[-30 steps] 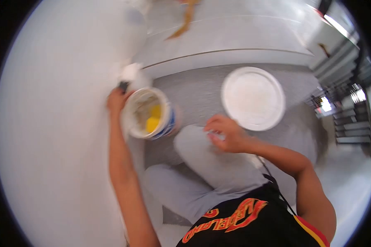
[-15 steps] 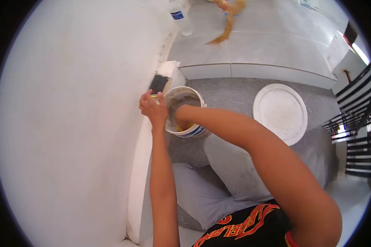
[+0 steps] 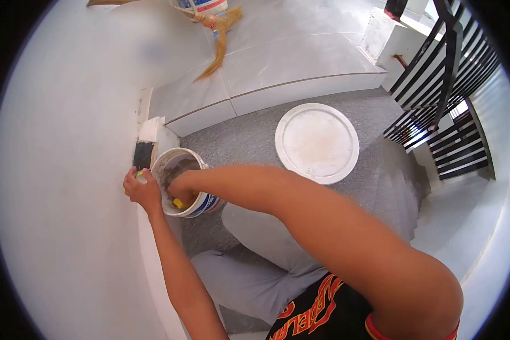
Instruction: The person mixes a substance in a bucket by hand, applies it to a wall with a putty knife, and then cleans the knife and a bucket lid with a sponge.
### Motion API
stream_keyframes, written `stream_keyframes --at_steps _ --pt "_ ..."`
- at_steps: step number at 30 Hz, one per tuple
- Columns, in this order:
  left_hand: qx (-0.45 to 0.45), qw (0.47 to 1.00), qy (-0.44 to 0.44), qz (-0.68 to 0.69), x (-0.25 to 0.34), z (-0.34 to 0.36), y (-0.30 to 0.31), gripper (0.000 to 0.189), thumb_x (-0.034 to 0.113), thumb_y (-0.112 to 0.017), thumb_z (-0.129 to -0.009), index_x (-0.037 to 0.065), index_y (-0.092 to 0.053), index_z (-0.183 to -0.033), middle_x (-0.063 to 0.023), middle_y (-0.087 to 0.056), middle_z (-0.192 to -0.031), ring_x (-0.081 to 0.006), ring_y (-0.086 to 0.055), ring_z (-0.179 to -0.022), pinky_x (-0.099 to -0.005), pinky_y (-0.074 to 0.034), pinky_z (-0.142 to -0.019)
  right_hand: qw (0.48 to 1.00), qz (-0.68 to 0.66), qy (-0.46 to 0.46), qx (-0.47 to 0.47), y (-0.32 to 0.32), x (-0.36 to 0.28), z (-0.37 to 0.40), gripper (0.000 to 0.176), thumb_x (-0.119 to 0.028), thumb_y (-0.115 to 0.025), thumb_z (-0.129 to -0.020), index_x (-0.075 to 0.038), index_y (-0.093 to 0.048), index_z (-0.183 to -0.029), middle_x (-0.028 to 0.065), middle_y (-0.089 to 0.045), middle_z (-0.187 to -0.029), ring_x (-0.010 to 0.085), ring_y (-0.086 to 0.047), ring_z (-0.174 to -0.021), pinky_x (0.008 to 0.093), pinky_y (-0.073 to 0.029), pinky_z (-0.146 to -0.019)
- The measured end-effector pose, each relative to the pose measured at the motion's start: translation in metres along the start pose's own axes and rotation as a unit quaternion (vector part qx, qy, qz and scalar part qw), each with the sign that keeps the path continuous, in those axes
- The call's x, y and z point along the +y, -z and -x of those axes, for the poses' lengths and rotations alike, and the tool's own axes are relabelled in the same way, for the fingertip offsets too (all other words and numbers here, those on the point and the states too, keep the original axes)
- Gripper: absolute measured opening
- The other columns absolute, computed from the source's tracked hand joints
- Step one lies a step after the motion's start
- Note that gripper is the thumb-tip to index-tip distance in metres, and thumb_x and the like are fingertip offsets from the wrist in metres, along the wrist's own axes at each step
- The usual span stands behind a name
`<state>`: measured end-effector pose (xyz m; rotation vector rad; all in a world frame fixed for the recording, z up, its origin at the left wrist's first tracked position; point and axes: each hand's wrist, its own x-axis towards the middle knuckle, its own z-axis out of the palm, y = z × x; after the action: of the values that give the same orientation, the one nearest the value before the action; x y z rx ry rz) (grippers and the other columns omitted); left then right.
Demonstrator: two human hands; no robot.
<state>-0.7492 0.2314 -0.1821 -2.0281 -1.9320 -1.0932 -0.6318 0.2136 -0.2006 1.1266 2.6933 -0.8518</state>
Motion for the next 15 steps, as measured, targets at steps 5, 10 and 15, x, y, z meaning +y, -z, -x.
stream_keyframes --at_steps 5,10,15 --pt "0.008 1.000 0.005 0.013 -0.003 0.000 -0.001 0.031 0.023 -0.058 -0.078 0.009 -0.055 -0.106 -0.0128 -0.052 -0.110 -0.0329 -0.045 -0.107 -0.0457 -0.037 -0.088 0.998 -0.030 -0.044 0.037 0.003 -0.012 0.006 0.038 -0.016 -0.062 -0.064 -0.006 -0.066 -0.101 0.0159 -0.063 -0.102 0.0310 -0.059 -0.096 0.0396 -0.045 -0.083" --pt "0.023 1.000 0.007 0.015 -0.003 -0.001 -0.002 0.030 0.025 -0.058 -0.079 0.009 -0.057 -0.104 -0.0130 -0.054 -0.108 -0.0332 -0.047 -0.103 -0.0450 -0.038 -0.087 0.996 -0.005 -0.053 0.076 -0.003 -0.011 0.003 0.035 -0.016 -0.064 -0.067 -0.010 -0.066 -0.101 0.0150 -0.063 -0.102 0.0313 -0.061 -0.094 0.0406 -0.048 -0.079" --pt "0.010 1.000 -0.010 0.021 -0.004 -0.001 -0.001 0.030 0.027 -0.057 -0.080 0.009 -0.058 -0.103 -0.0122 -0.054 -0.108 -0.0334 -0.047 -0.102 -0.0445 -0.039 -0.086 0.989 0.057 -0.092 0.101 -0.008 -0.017 0.005 0.029 -0.013 -0.062 -0.070 -0.008 -0.067 -0.098 0.0134 -0.064 -0.099 0.0290 -0.062 -0.093 0.0395 -0.051 -0.072"
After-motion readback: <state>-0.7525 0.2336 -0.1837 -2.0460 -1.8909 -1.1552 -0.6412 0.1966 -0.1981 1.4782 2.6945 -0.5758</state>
